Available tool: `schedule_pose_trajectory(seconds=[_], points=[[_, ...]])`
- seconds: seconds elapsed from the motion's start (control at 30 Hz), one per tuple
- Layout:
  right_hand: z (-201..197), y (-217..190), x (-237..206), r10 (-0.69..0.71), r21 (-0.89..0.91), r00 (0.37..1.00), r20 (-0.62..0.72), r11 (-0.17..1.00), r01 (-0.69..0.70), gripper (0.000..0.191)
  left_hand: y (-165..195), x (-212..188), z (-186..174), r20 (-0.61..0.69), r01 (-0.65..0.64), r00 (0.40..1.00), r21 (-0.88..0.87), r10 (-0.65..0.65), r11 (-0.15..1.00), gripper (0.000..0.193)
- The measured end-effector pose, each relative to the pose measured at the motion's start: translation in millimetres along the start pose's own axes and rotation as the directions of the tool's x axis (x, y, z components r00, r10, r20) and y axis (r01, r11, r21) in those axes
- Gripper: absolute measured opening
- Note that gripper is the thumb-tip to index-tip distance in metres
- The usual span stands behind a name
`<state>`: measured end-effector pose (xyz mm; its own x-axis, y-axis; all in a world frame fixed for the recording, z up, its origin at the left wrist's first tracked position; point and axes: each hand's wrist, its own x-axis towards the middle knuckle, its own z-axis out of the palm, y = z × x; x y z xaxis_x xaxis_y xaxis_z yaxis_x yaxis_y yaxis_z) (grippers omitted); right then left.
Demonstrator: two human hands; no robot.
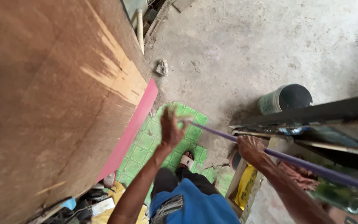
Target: The person stuffs trash into a blue plastic bag and ties it shut, then walks into the workshop, wipes their hands with a cloth, and sweeps the workshop floor and the concrete area outside with a long-handled broom, pushing debris along the tiled and concrete surfaces.
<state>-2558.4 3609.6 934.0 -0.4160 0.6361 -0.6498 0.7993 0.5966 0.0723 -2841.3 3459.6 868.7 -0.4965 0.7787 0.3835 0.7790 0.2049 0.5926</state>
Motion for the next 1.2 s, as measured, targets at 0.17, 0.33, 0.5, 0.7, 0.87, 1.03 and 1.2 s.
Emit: schedule_pose_trajectory(seconds=[0.17, 0.33, 0.5, 0.7, 0.87, 1.03, 1.2], points=[[-7, 9, 78, 0.109, 0.148, 0.983, -0.149, 0.985, -0.087, 0.024, -31, 84, -41, -0.181, 0.258, 0.955, 0.121, -0.235, 0.958, 0.08], [-28, 9, 172, 0.194, 0.304, 0.968, -0.156, 0.942, -0.14, 0.031, -48, 144, -107, -0.413, 0.3, 0.901, 0.376, -0.131, 0.877, 0.082], [-77, -16, 286, 0.186, 0.365, 0.956, -0.228, 0.926, -0.093, 0.027, -71, 206, -134, -0.51, 0.462, 0.829, 0.389, -0.231, 0.797, 0.094], [-171, -47, 397, 0.112, 0.361, 0.971, -0.211, 0.932, -0.029, 0.031, -60, 272, -128, -0.574, 0.519, 0.758, 0.243, -0.31, 0.82, 0.097], [-214, -55, 458, 0.056, 0.248, 0.985, -0.164, 0.969, -0.014, 0.03, -54, 332, -110, -0.569, 0.178, 0.802, 0.515, 0.179, 0.838, 0.097], [-259, -69, 534, -0.049, 0.137, 0.991, -0.128, 0.988, 0.067, 0.033, -82, 389, -66, -0.661, 0.392, 0.749, 0.503, 0.051, 0.77, 0.109], [-302, -45, 588, -0.185, 0.067, 0.977, -0.11, 0.979, 0.193, 0.034, -131, 380, -62, -0.786, 0.715, 0.617, 0.537, -0.041, 0.447, 0.124]])
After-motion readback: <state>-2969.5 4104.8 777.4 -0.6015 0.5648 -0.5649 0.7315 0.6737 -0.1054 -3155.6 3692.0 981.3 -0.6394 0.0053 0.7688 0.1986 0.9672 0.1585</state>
